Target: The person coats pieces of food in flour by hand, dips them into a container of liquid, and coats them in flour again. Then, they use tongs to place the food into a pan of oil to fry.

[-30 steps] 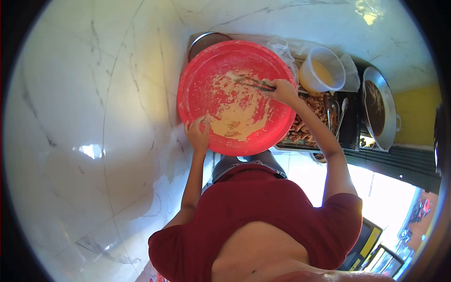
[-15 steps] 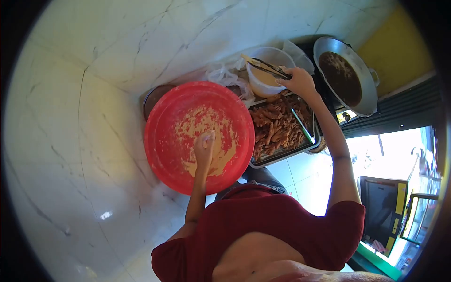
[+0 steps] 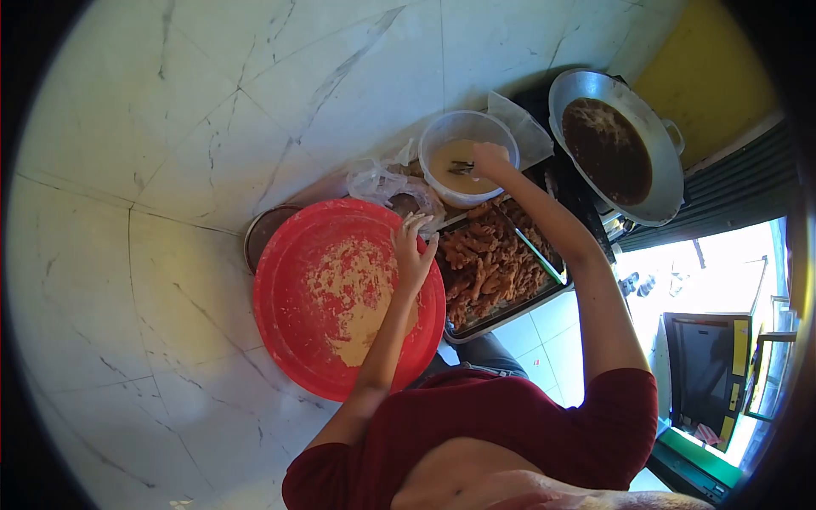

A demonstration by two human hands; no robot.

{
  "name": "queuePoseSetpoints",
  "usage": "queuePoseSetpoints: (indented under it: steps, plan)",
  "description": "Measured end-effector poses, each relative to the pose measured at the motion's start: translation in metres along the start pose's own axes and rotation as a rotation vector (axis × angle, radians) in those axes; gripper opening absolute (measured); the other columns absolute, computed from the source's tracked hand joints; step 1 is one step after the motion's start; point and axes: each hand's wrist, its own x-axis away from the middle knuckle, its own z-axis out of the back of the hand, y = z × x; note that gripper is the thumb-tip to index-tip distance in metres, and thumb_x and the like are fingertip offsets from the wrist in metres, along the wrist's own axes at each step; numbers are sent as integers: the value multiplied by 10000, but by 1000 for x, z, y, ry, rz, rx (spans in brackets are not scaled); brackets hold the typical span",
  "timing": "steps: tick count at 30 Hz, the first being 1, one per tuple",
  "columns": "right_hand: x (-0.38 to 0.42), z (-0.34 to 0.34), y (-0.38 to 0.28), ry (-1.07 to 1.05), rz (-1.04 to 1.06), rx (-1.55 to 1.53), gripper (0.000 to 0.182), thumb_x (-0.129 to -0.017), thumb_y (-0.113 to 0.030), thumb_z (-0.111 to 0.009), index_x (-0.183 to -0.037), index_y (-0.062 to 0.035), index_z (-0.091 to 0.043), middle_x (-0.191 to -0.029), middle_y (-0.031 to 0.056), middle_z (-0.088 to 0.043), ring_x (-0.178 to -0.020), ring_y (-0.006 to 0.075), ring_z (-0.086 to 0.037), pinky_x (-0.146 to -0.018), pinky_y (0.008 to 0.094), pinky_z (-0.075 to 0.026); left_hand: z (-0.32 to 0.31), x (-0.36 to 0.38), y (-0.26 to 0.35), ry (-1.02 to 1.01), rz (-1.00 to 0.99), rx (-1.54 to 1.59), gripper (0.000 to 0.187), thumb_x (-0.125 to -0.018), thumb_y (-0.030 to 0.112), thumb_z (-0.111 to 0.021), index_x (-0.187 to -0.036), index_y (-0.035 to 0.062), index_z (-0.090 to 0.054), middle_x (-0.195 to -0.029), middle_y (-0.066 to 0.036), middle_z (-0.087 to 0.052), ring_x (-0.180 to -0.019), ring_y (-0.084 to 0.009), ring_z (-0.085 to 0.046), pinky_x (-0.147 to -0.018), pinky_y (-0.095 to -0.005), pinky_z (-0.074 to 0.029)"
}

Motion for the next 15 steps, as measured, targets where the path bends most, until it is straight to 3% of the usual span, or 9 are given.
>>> queuePoseSetpoints:
  steps: [7,10,15]
  plan:
    - [62,40,22,156,-52,-184,405,-614,-312,-751,-951,-99,-678,-893,127,-668,-852,288,-645,-767,387,-511,-2,-1,-1,49,-3,127,257,-821,137,-596,-1076,121,-568,-1140,-52,-539,-1178,-261,-435,-1017,-492,-215]
    - [86,58,27,190,-65,-205,410,-626,-345,-739,-966,-123,-682,-889,128,-666,-845,298,-642,-768,396,-507,-2,-1,-1,55,-35,107,290,-798,69,-607,-1083,84,-554,-1117,-68,-551,-1151,-296,-430,-991,-432,-280]
    - [99,68,29,242,-60,-224,447,-610,-388,-736,-952,-104,-690,-888,142,-649,-868,307,-625,-772,408,-492,-1,-1,0,44,-9,109,270,-799,72,-610,-1065,82,-563,-1097,-62,-553,-1147,-291,-425,-997,-436,-273]
